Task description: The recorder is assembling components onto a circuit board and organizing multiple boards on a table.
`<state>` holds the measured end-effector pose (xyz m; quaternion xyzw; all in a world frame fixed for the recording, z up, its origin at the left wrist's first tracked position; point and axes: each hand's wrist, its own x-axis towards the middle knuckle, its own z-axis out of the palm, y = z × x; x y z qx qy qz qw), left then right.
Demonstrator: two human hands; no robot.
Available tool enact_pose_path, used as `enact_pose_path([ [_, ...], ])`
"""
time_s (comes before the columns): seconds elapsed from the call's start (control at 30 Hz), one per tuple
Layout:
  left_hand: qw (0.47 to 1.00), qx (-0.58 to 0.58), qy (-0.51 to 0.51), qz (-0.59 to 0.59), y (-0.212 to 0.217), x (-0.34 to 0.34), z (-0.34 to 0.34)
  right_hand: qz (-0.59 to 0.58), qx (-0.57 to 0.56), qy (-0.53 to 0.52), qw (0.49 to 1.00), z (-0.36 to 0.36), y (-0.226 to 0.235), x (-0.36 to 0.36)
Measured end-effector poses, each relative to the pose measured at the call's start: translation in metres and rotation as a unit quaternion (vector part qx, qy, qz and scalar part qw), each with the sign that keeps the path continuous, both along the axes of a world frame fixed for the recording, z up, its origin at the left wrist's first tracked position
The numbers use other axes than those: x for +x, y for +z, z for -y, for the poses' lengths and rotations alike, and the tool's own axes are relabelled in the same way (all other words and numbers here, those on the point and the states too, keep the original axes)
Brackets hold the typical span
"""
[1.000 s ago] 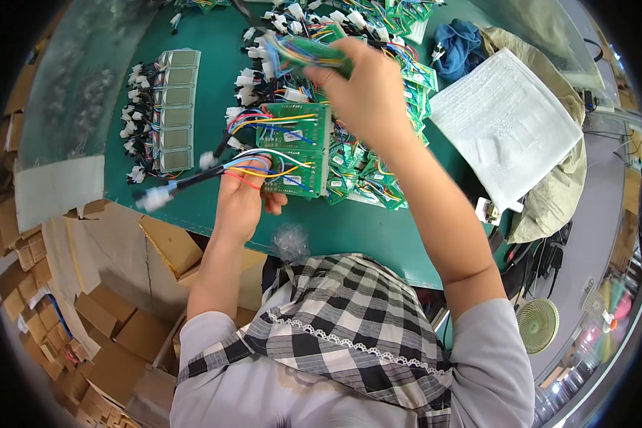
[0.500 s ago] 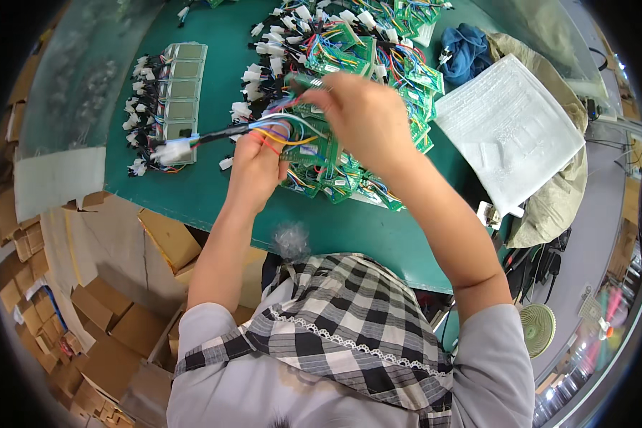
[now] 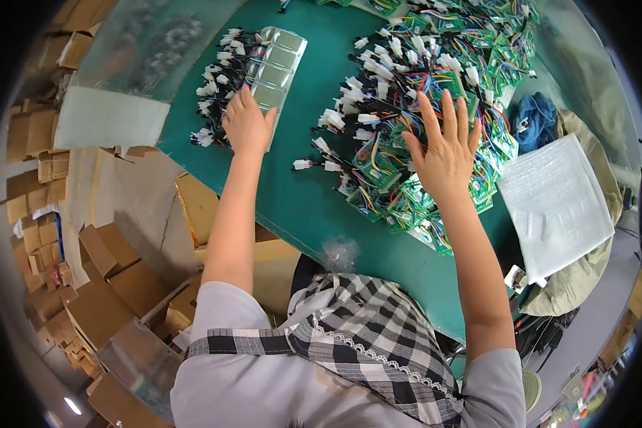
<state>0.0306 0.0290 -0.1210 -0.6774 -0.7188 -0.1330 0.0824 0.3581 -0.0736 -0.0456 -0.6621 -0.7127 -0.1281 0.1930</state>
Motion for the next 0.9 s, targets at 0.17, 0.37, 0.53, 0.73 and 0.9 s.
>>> enact_pose_path([
  [0.17,0.994,-0.083,0.007,-0.076,-0.002,0.015,-0.011,0.016,0.008,-0.008,1.0,0.01,0.0,0.007],
  [0.37,0.969,-0.121,-0.046,0.21,0.012,-0.03,-0.032,0.021,-0.013,0.018,1.0,0.016,0.0,0.005],
  [0.53,0.816,-0.053,-0.03,0.575,0.098,-0.041,0.005,-0.066,0.105,0.081,0.989,0.023,-0.005,0.008],
  [0.73,0.67,-0.133,-0.167,0.711,0.13,0.059,0.144,-0.843,-0.172,0.265,0.434,0.027,0.02,-0.04],
  [0.9,0.592,-0.358,-0.188,0.698,0.097,0.12,0.194,-0.93,-0.258,0.224,0.139,0.044,0.023,-0.041],
])
